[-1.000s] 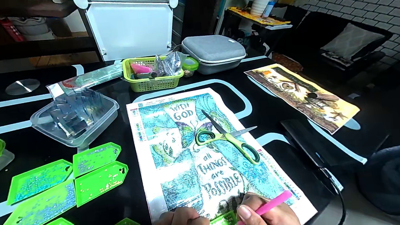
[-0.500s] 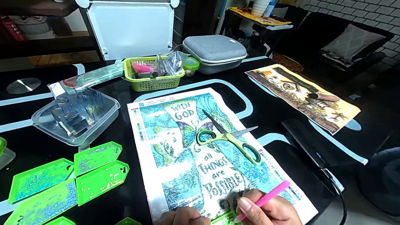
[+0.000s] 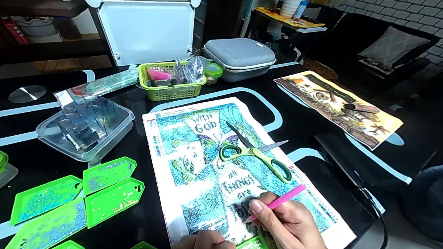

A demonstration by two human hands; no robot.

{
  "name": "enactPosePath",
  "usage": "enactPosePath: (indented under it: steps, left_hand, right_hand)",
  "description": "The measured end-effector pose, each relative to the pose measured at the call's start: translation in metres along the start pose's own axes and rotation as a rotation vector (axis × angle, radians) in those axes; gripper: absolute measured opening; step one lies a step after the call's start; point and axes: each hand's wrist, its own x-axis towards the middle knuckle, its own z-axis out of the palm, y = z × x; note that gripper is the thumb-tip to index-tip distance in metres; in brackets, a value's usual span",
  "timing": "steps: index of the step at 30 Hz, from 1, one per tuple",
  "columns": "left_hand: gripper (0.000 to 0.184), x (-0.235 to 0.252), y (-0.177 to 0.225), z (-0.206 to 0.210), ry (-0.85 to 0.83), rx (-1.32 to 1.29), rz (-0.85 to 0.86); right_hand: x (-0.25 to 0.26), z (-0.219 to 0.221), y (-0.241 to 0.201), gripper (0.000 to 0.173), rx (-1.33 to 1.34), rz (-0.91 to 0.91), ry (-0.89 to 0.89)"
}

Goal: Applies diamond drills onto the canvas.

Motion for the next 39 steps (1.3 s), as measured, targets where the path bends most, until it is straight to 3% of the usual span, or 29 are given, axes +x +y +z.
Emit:
enactPosePath:
  steps: [12,18,34,39]
  left_hand:
    - [0.046,0.0,0.0,0.0,0.0,0.0,0.005]
    - [0.046,0.0,-0.001,-0.001,-0.004,-0.004,0.003]
    - [0.045,0.001,0.001,-0.001,-0.005,-0.011,-0.005]
    - [0.045,0.0,0.0,-0.001,0.003,-0.02,-0.004]
  right_hand:
    - [0.0,0.001,0.0,0.028,-0.151,-0.066,-0.031]
    - [-0.008,-0.01,-0.016,0.026,0.043,0.046,0.002]
    - [-0.027,-0.014,-0.022,0.029,-0.056,0.065,-0.04]
    - [-0.021,-0.015,-0.025,0.026,0.032,0.127,-0.012]
